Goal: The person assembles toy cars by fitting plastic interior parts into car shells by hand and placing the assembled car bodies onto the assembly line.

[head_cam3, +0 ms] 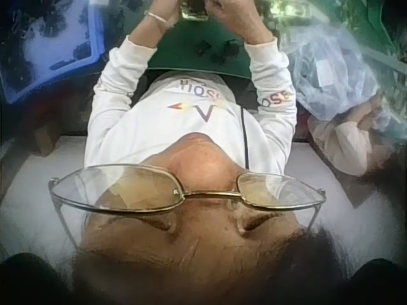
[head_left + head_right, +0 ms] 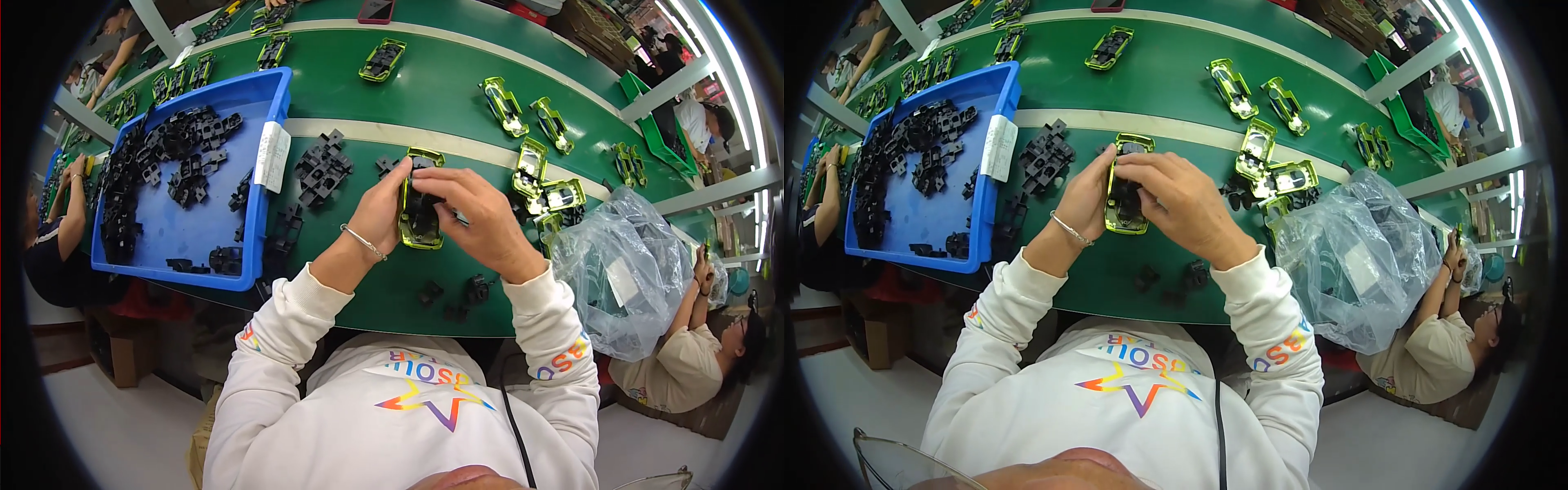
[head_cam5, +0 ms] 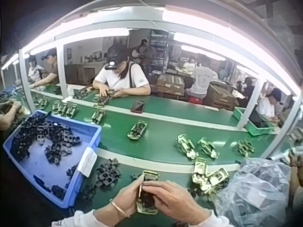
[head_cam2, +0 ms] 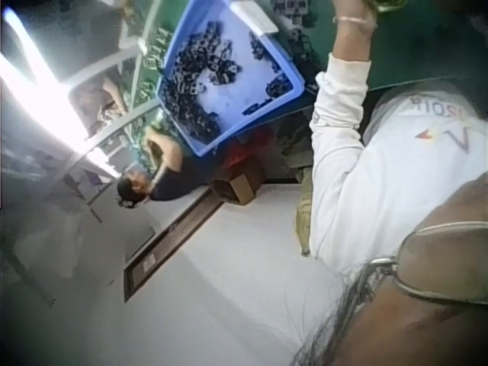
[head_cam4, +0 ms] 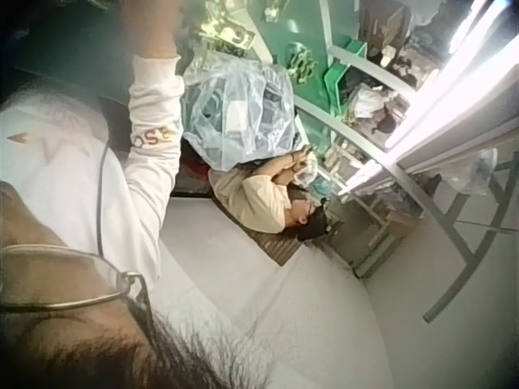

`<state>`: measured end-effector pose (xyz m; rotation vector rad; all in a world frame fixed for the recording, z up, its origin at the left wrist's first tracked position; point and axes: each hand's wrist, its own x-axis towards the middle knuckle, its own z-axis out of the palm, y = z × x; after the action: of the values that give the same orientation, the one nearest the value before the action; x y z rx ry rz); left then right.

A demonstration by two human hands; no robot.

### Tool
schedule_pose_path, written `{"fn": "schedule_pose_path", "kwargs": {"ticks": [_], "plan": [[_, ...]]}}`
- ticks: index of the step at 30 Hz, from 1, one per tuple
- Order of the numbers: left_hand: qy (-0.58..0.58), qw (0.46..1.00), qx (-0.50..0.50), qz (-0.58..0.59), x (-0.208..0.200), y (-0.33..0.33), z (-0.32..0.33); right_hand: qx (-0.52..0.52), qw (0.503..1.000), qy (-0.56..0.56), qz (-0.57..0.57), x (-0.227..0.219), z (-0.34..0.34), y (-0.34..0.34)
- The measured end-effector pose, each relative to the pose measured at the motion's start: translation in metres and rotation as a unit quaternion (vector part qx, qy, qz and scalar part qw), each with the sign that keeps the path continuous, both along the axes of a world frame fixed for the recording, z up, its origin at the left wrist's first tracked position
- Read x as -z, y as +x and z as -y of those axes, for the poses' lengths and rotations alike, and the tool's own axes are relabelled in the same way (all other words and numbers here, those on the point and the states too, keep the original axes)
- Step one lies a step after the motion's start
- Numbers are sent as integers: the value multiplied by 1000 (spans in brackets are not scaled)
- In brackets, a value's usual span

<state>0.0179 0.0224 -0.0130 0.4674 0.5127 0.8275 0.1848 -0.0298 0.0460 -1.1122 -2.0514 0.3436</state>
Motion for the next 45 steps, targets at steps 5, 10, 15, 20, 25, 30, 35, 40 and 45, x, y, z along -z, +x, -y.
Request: {"fn": "schedule_pose_path", "kwargs": {"ticks": [5, 10, 15, 20, 25, 30, 35, 40, 45], "plan": [[-4, 1000, 11, -8, -14, 9, 9, 26, 999, 29, 11, 5, 13, 8], [10, 1000, 20, -16, -13, 14, 11, 41, 997, -2, -71, 9, 23, 9], [53, 998, 22, -13, -23, 21, 16, 99, 994, 6, -55, 8, 26, 11], [105, 994, 40, -18, -27, 18, 22, 111, 984, -52, -133, 8, 27, 10], [169, 984, 58, -29, -19, 17, 21, 133, 950, -172, -225, 6, 28, 17], [241, 965, 9, -103, -10, 20, 19, 138, 896, -225, -357, 19, 27, 11], [226, 965, 10, -133, -9, 24, 17, 144, 864, -277, -395, 23, 23, 8], [100, 985, 0, -142, -21, 44, -12, 112, 796, -250, -539, 20, 14, 17], [157, 961, -76, -215, 25, 63, -150, 175, 896, -215, -348, 31, 41, 53]]}}
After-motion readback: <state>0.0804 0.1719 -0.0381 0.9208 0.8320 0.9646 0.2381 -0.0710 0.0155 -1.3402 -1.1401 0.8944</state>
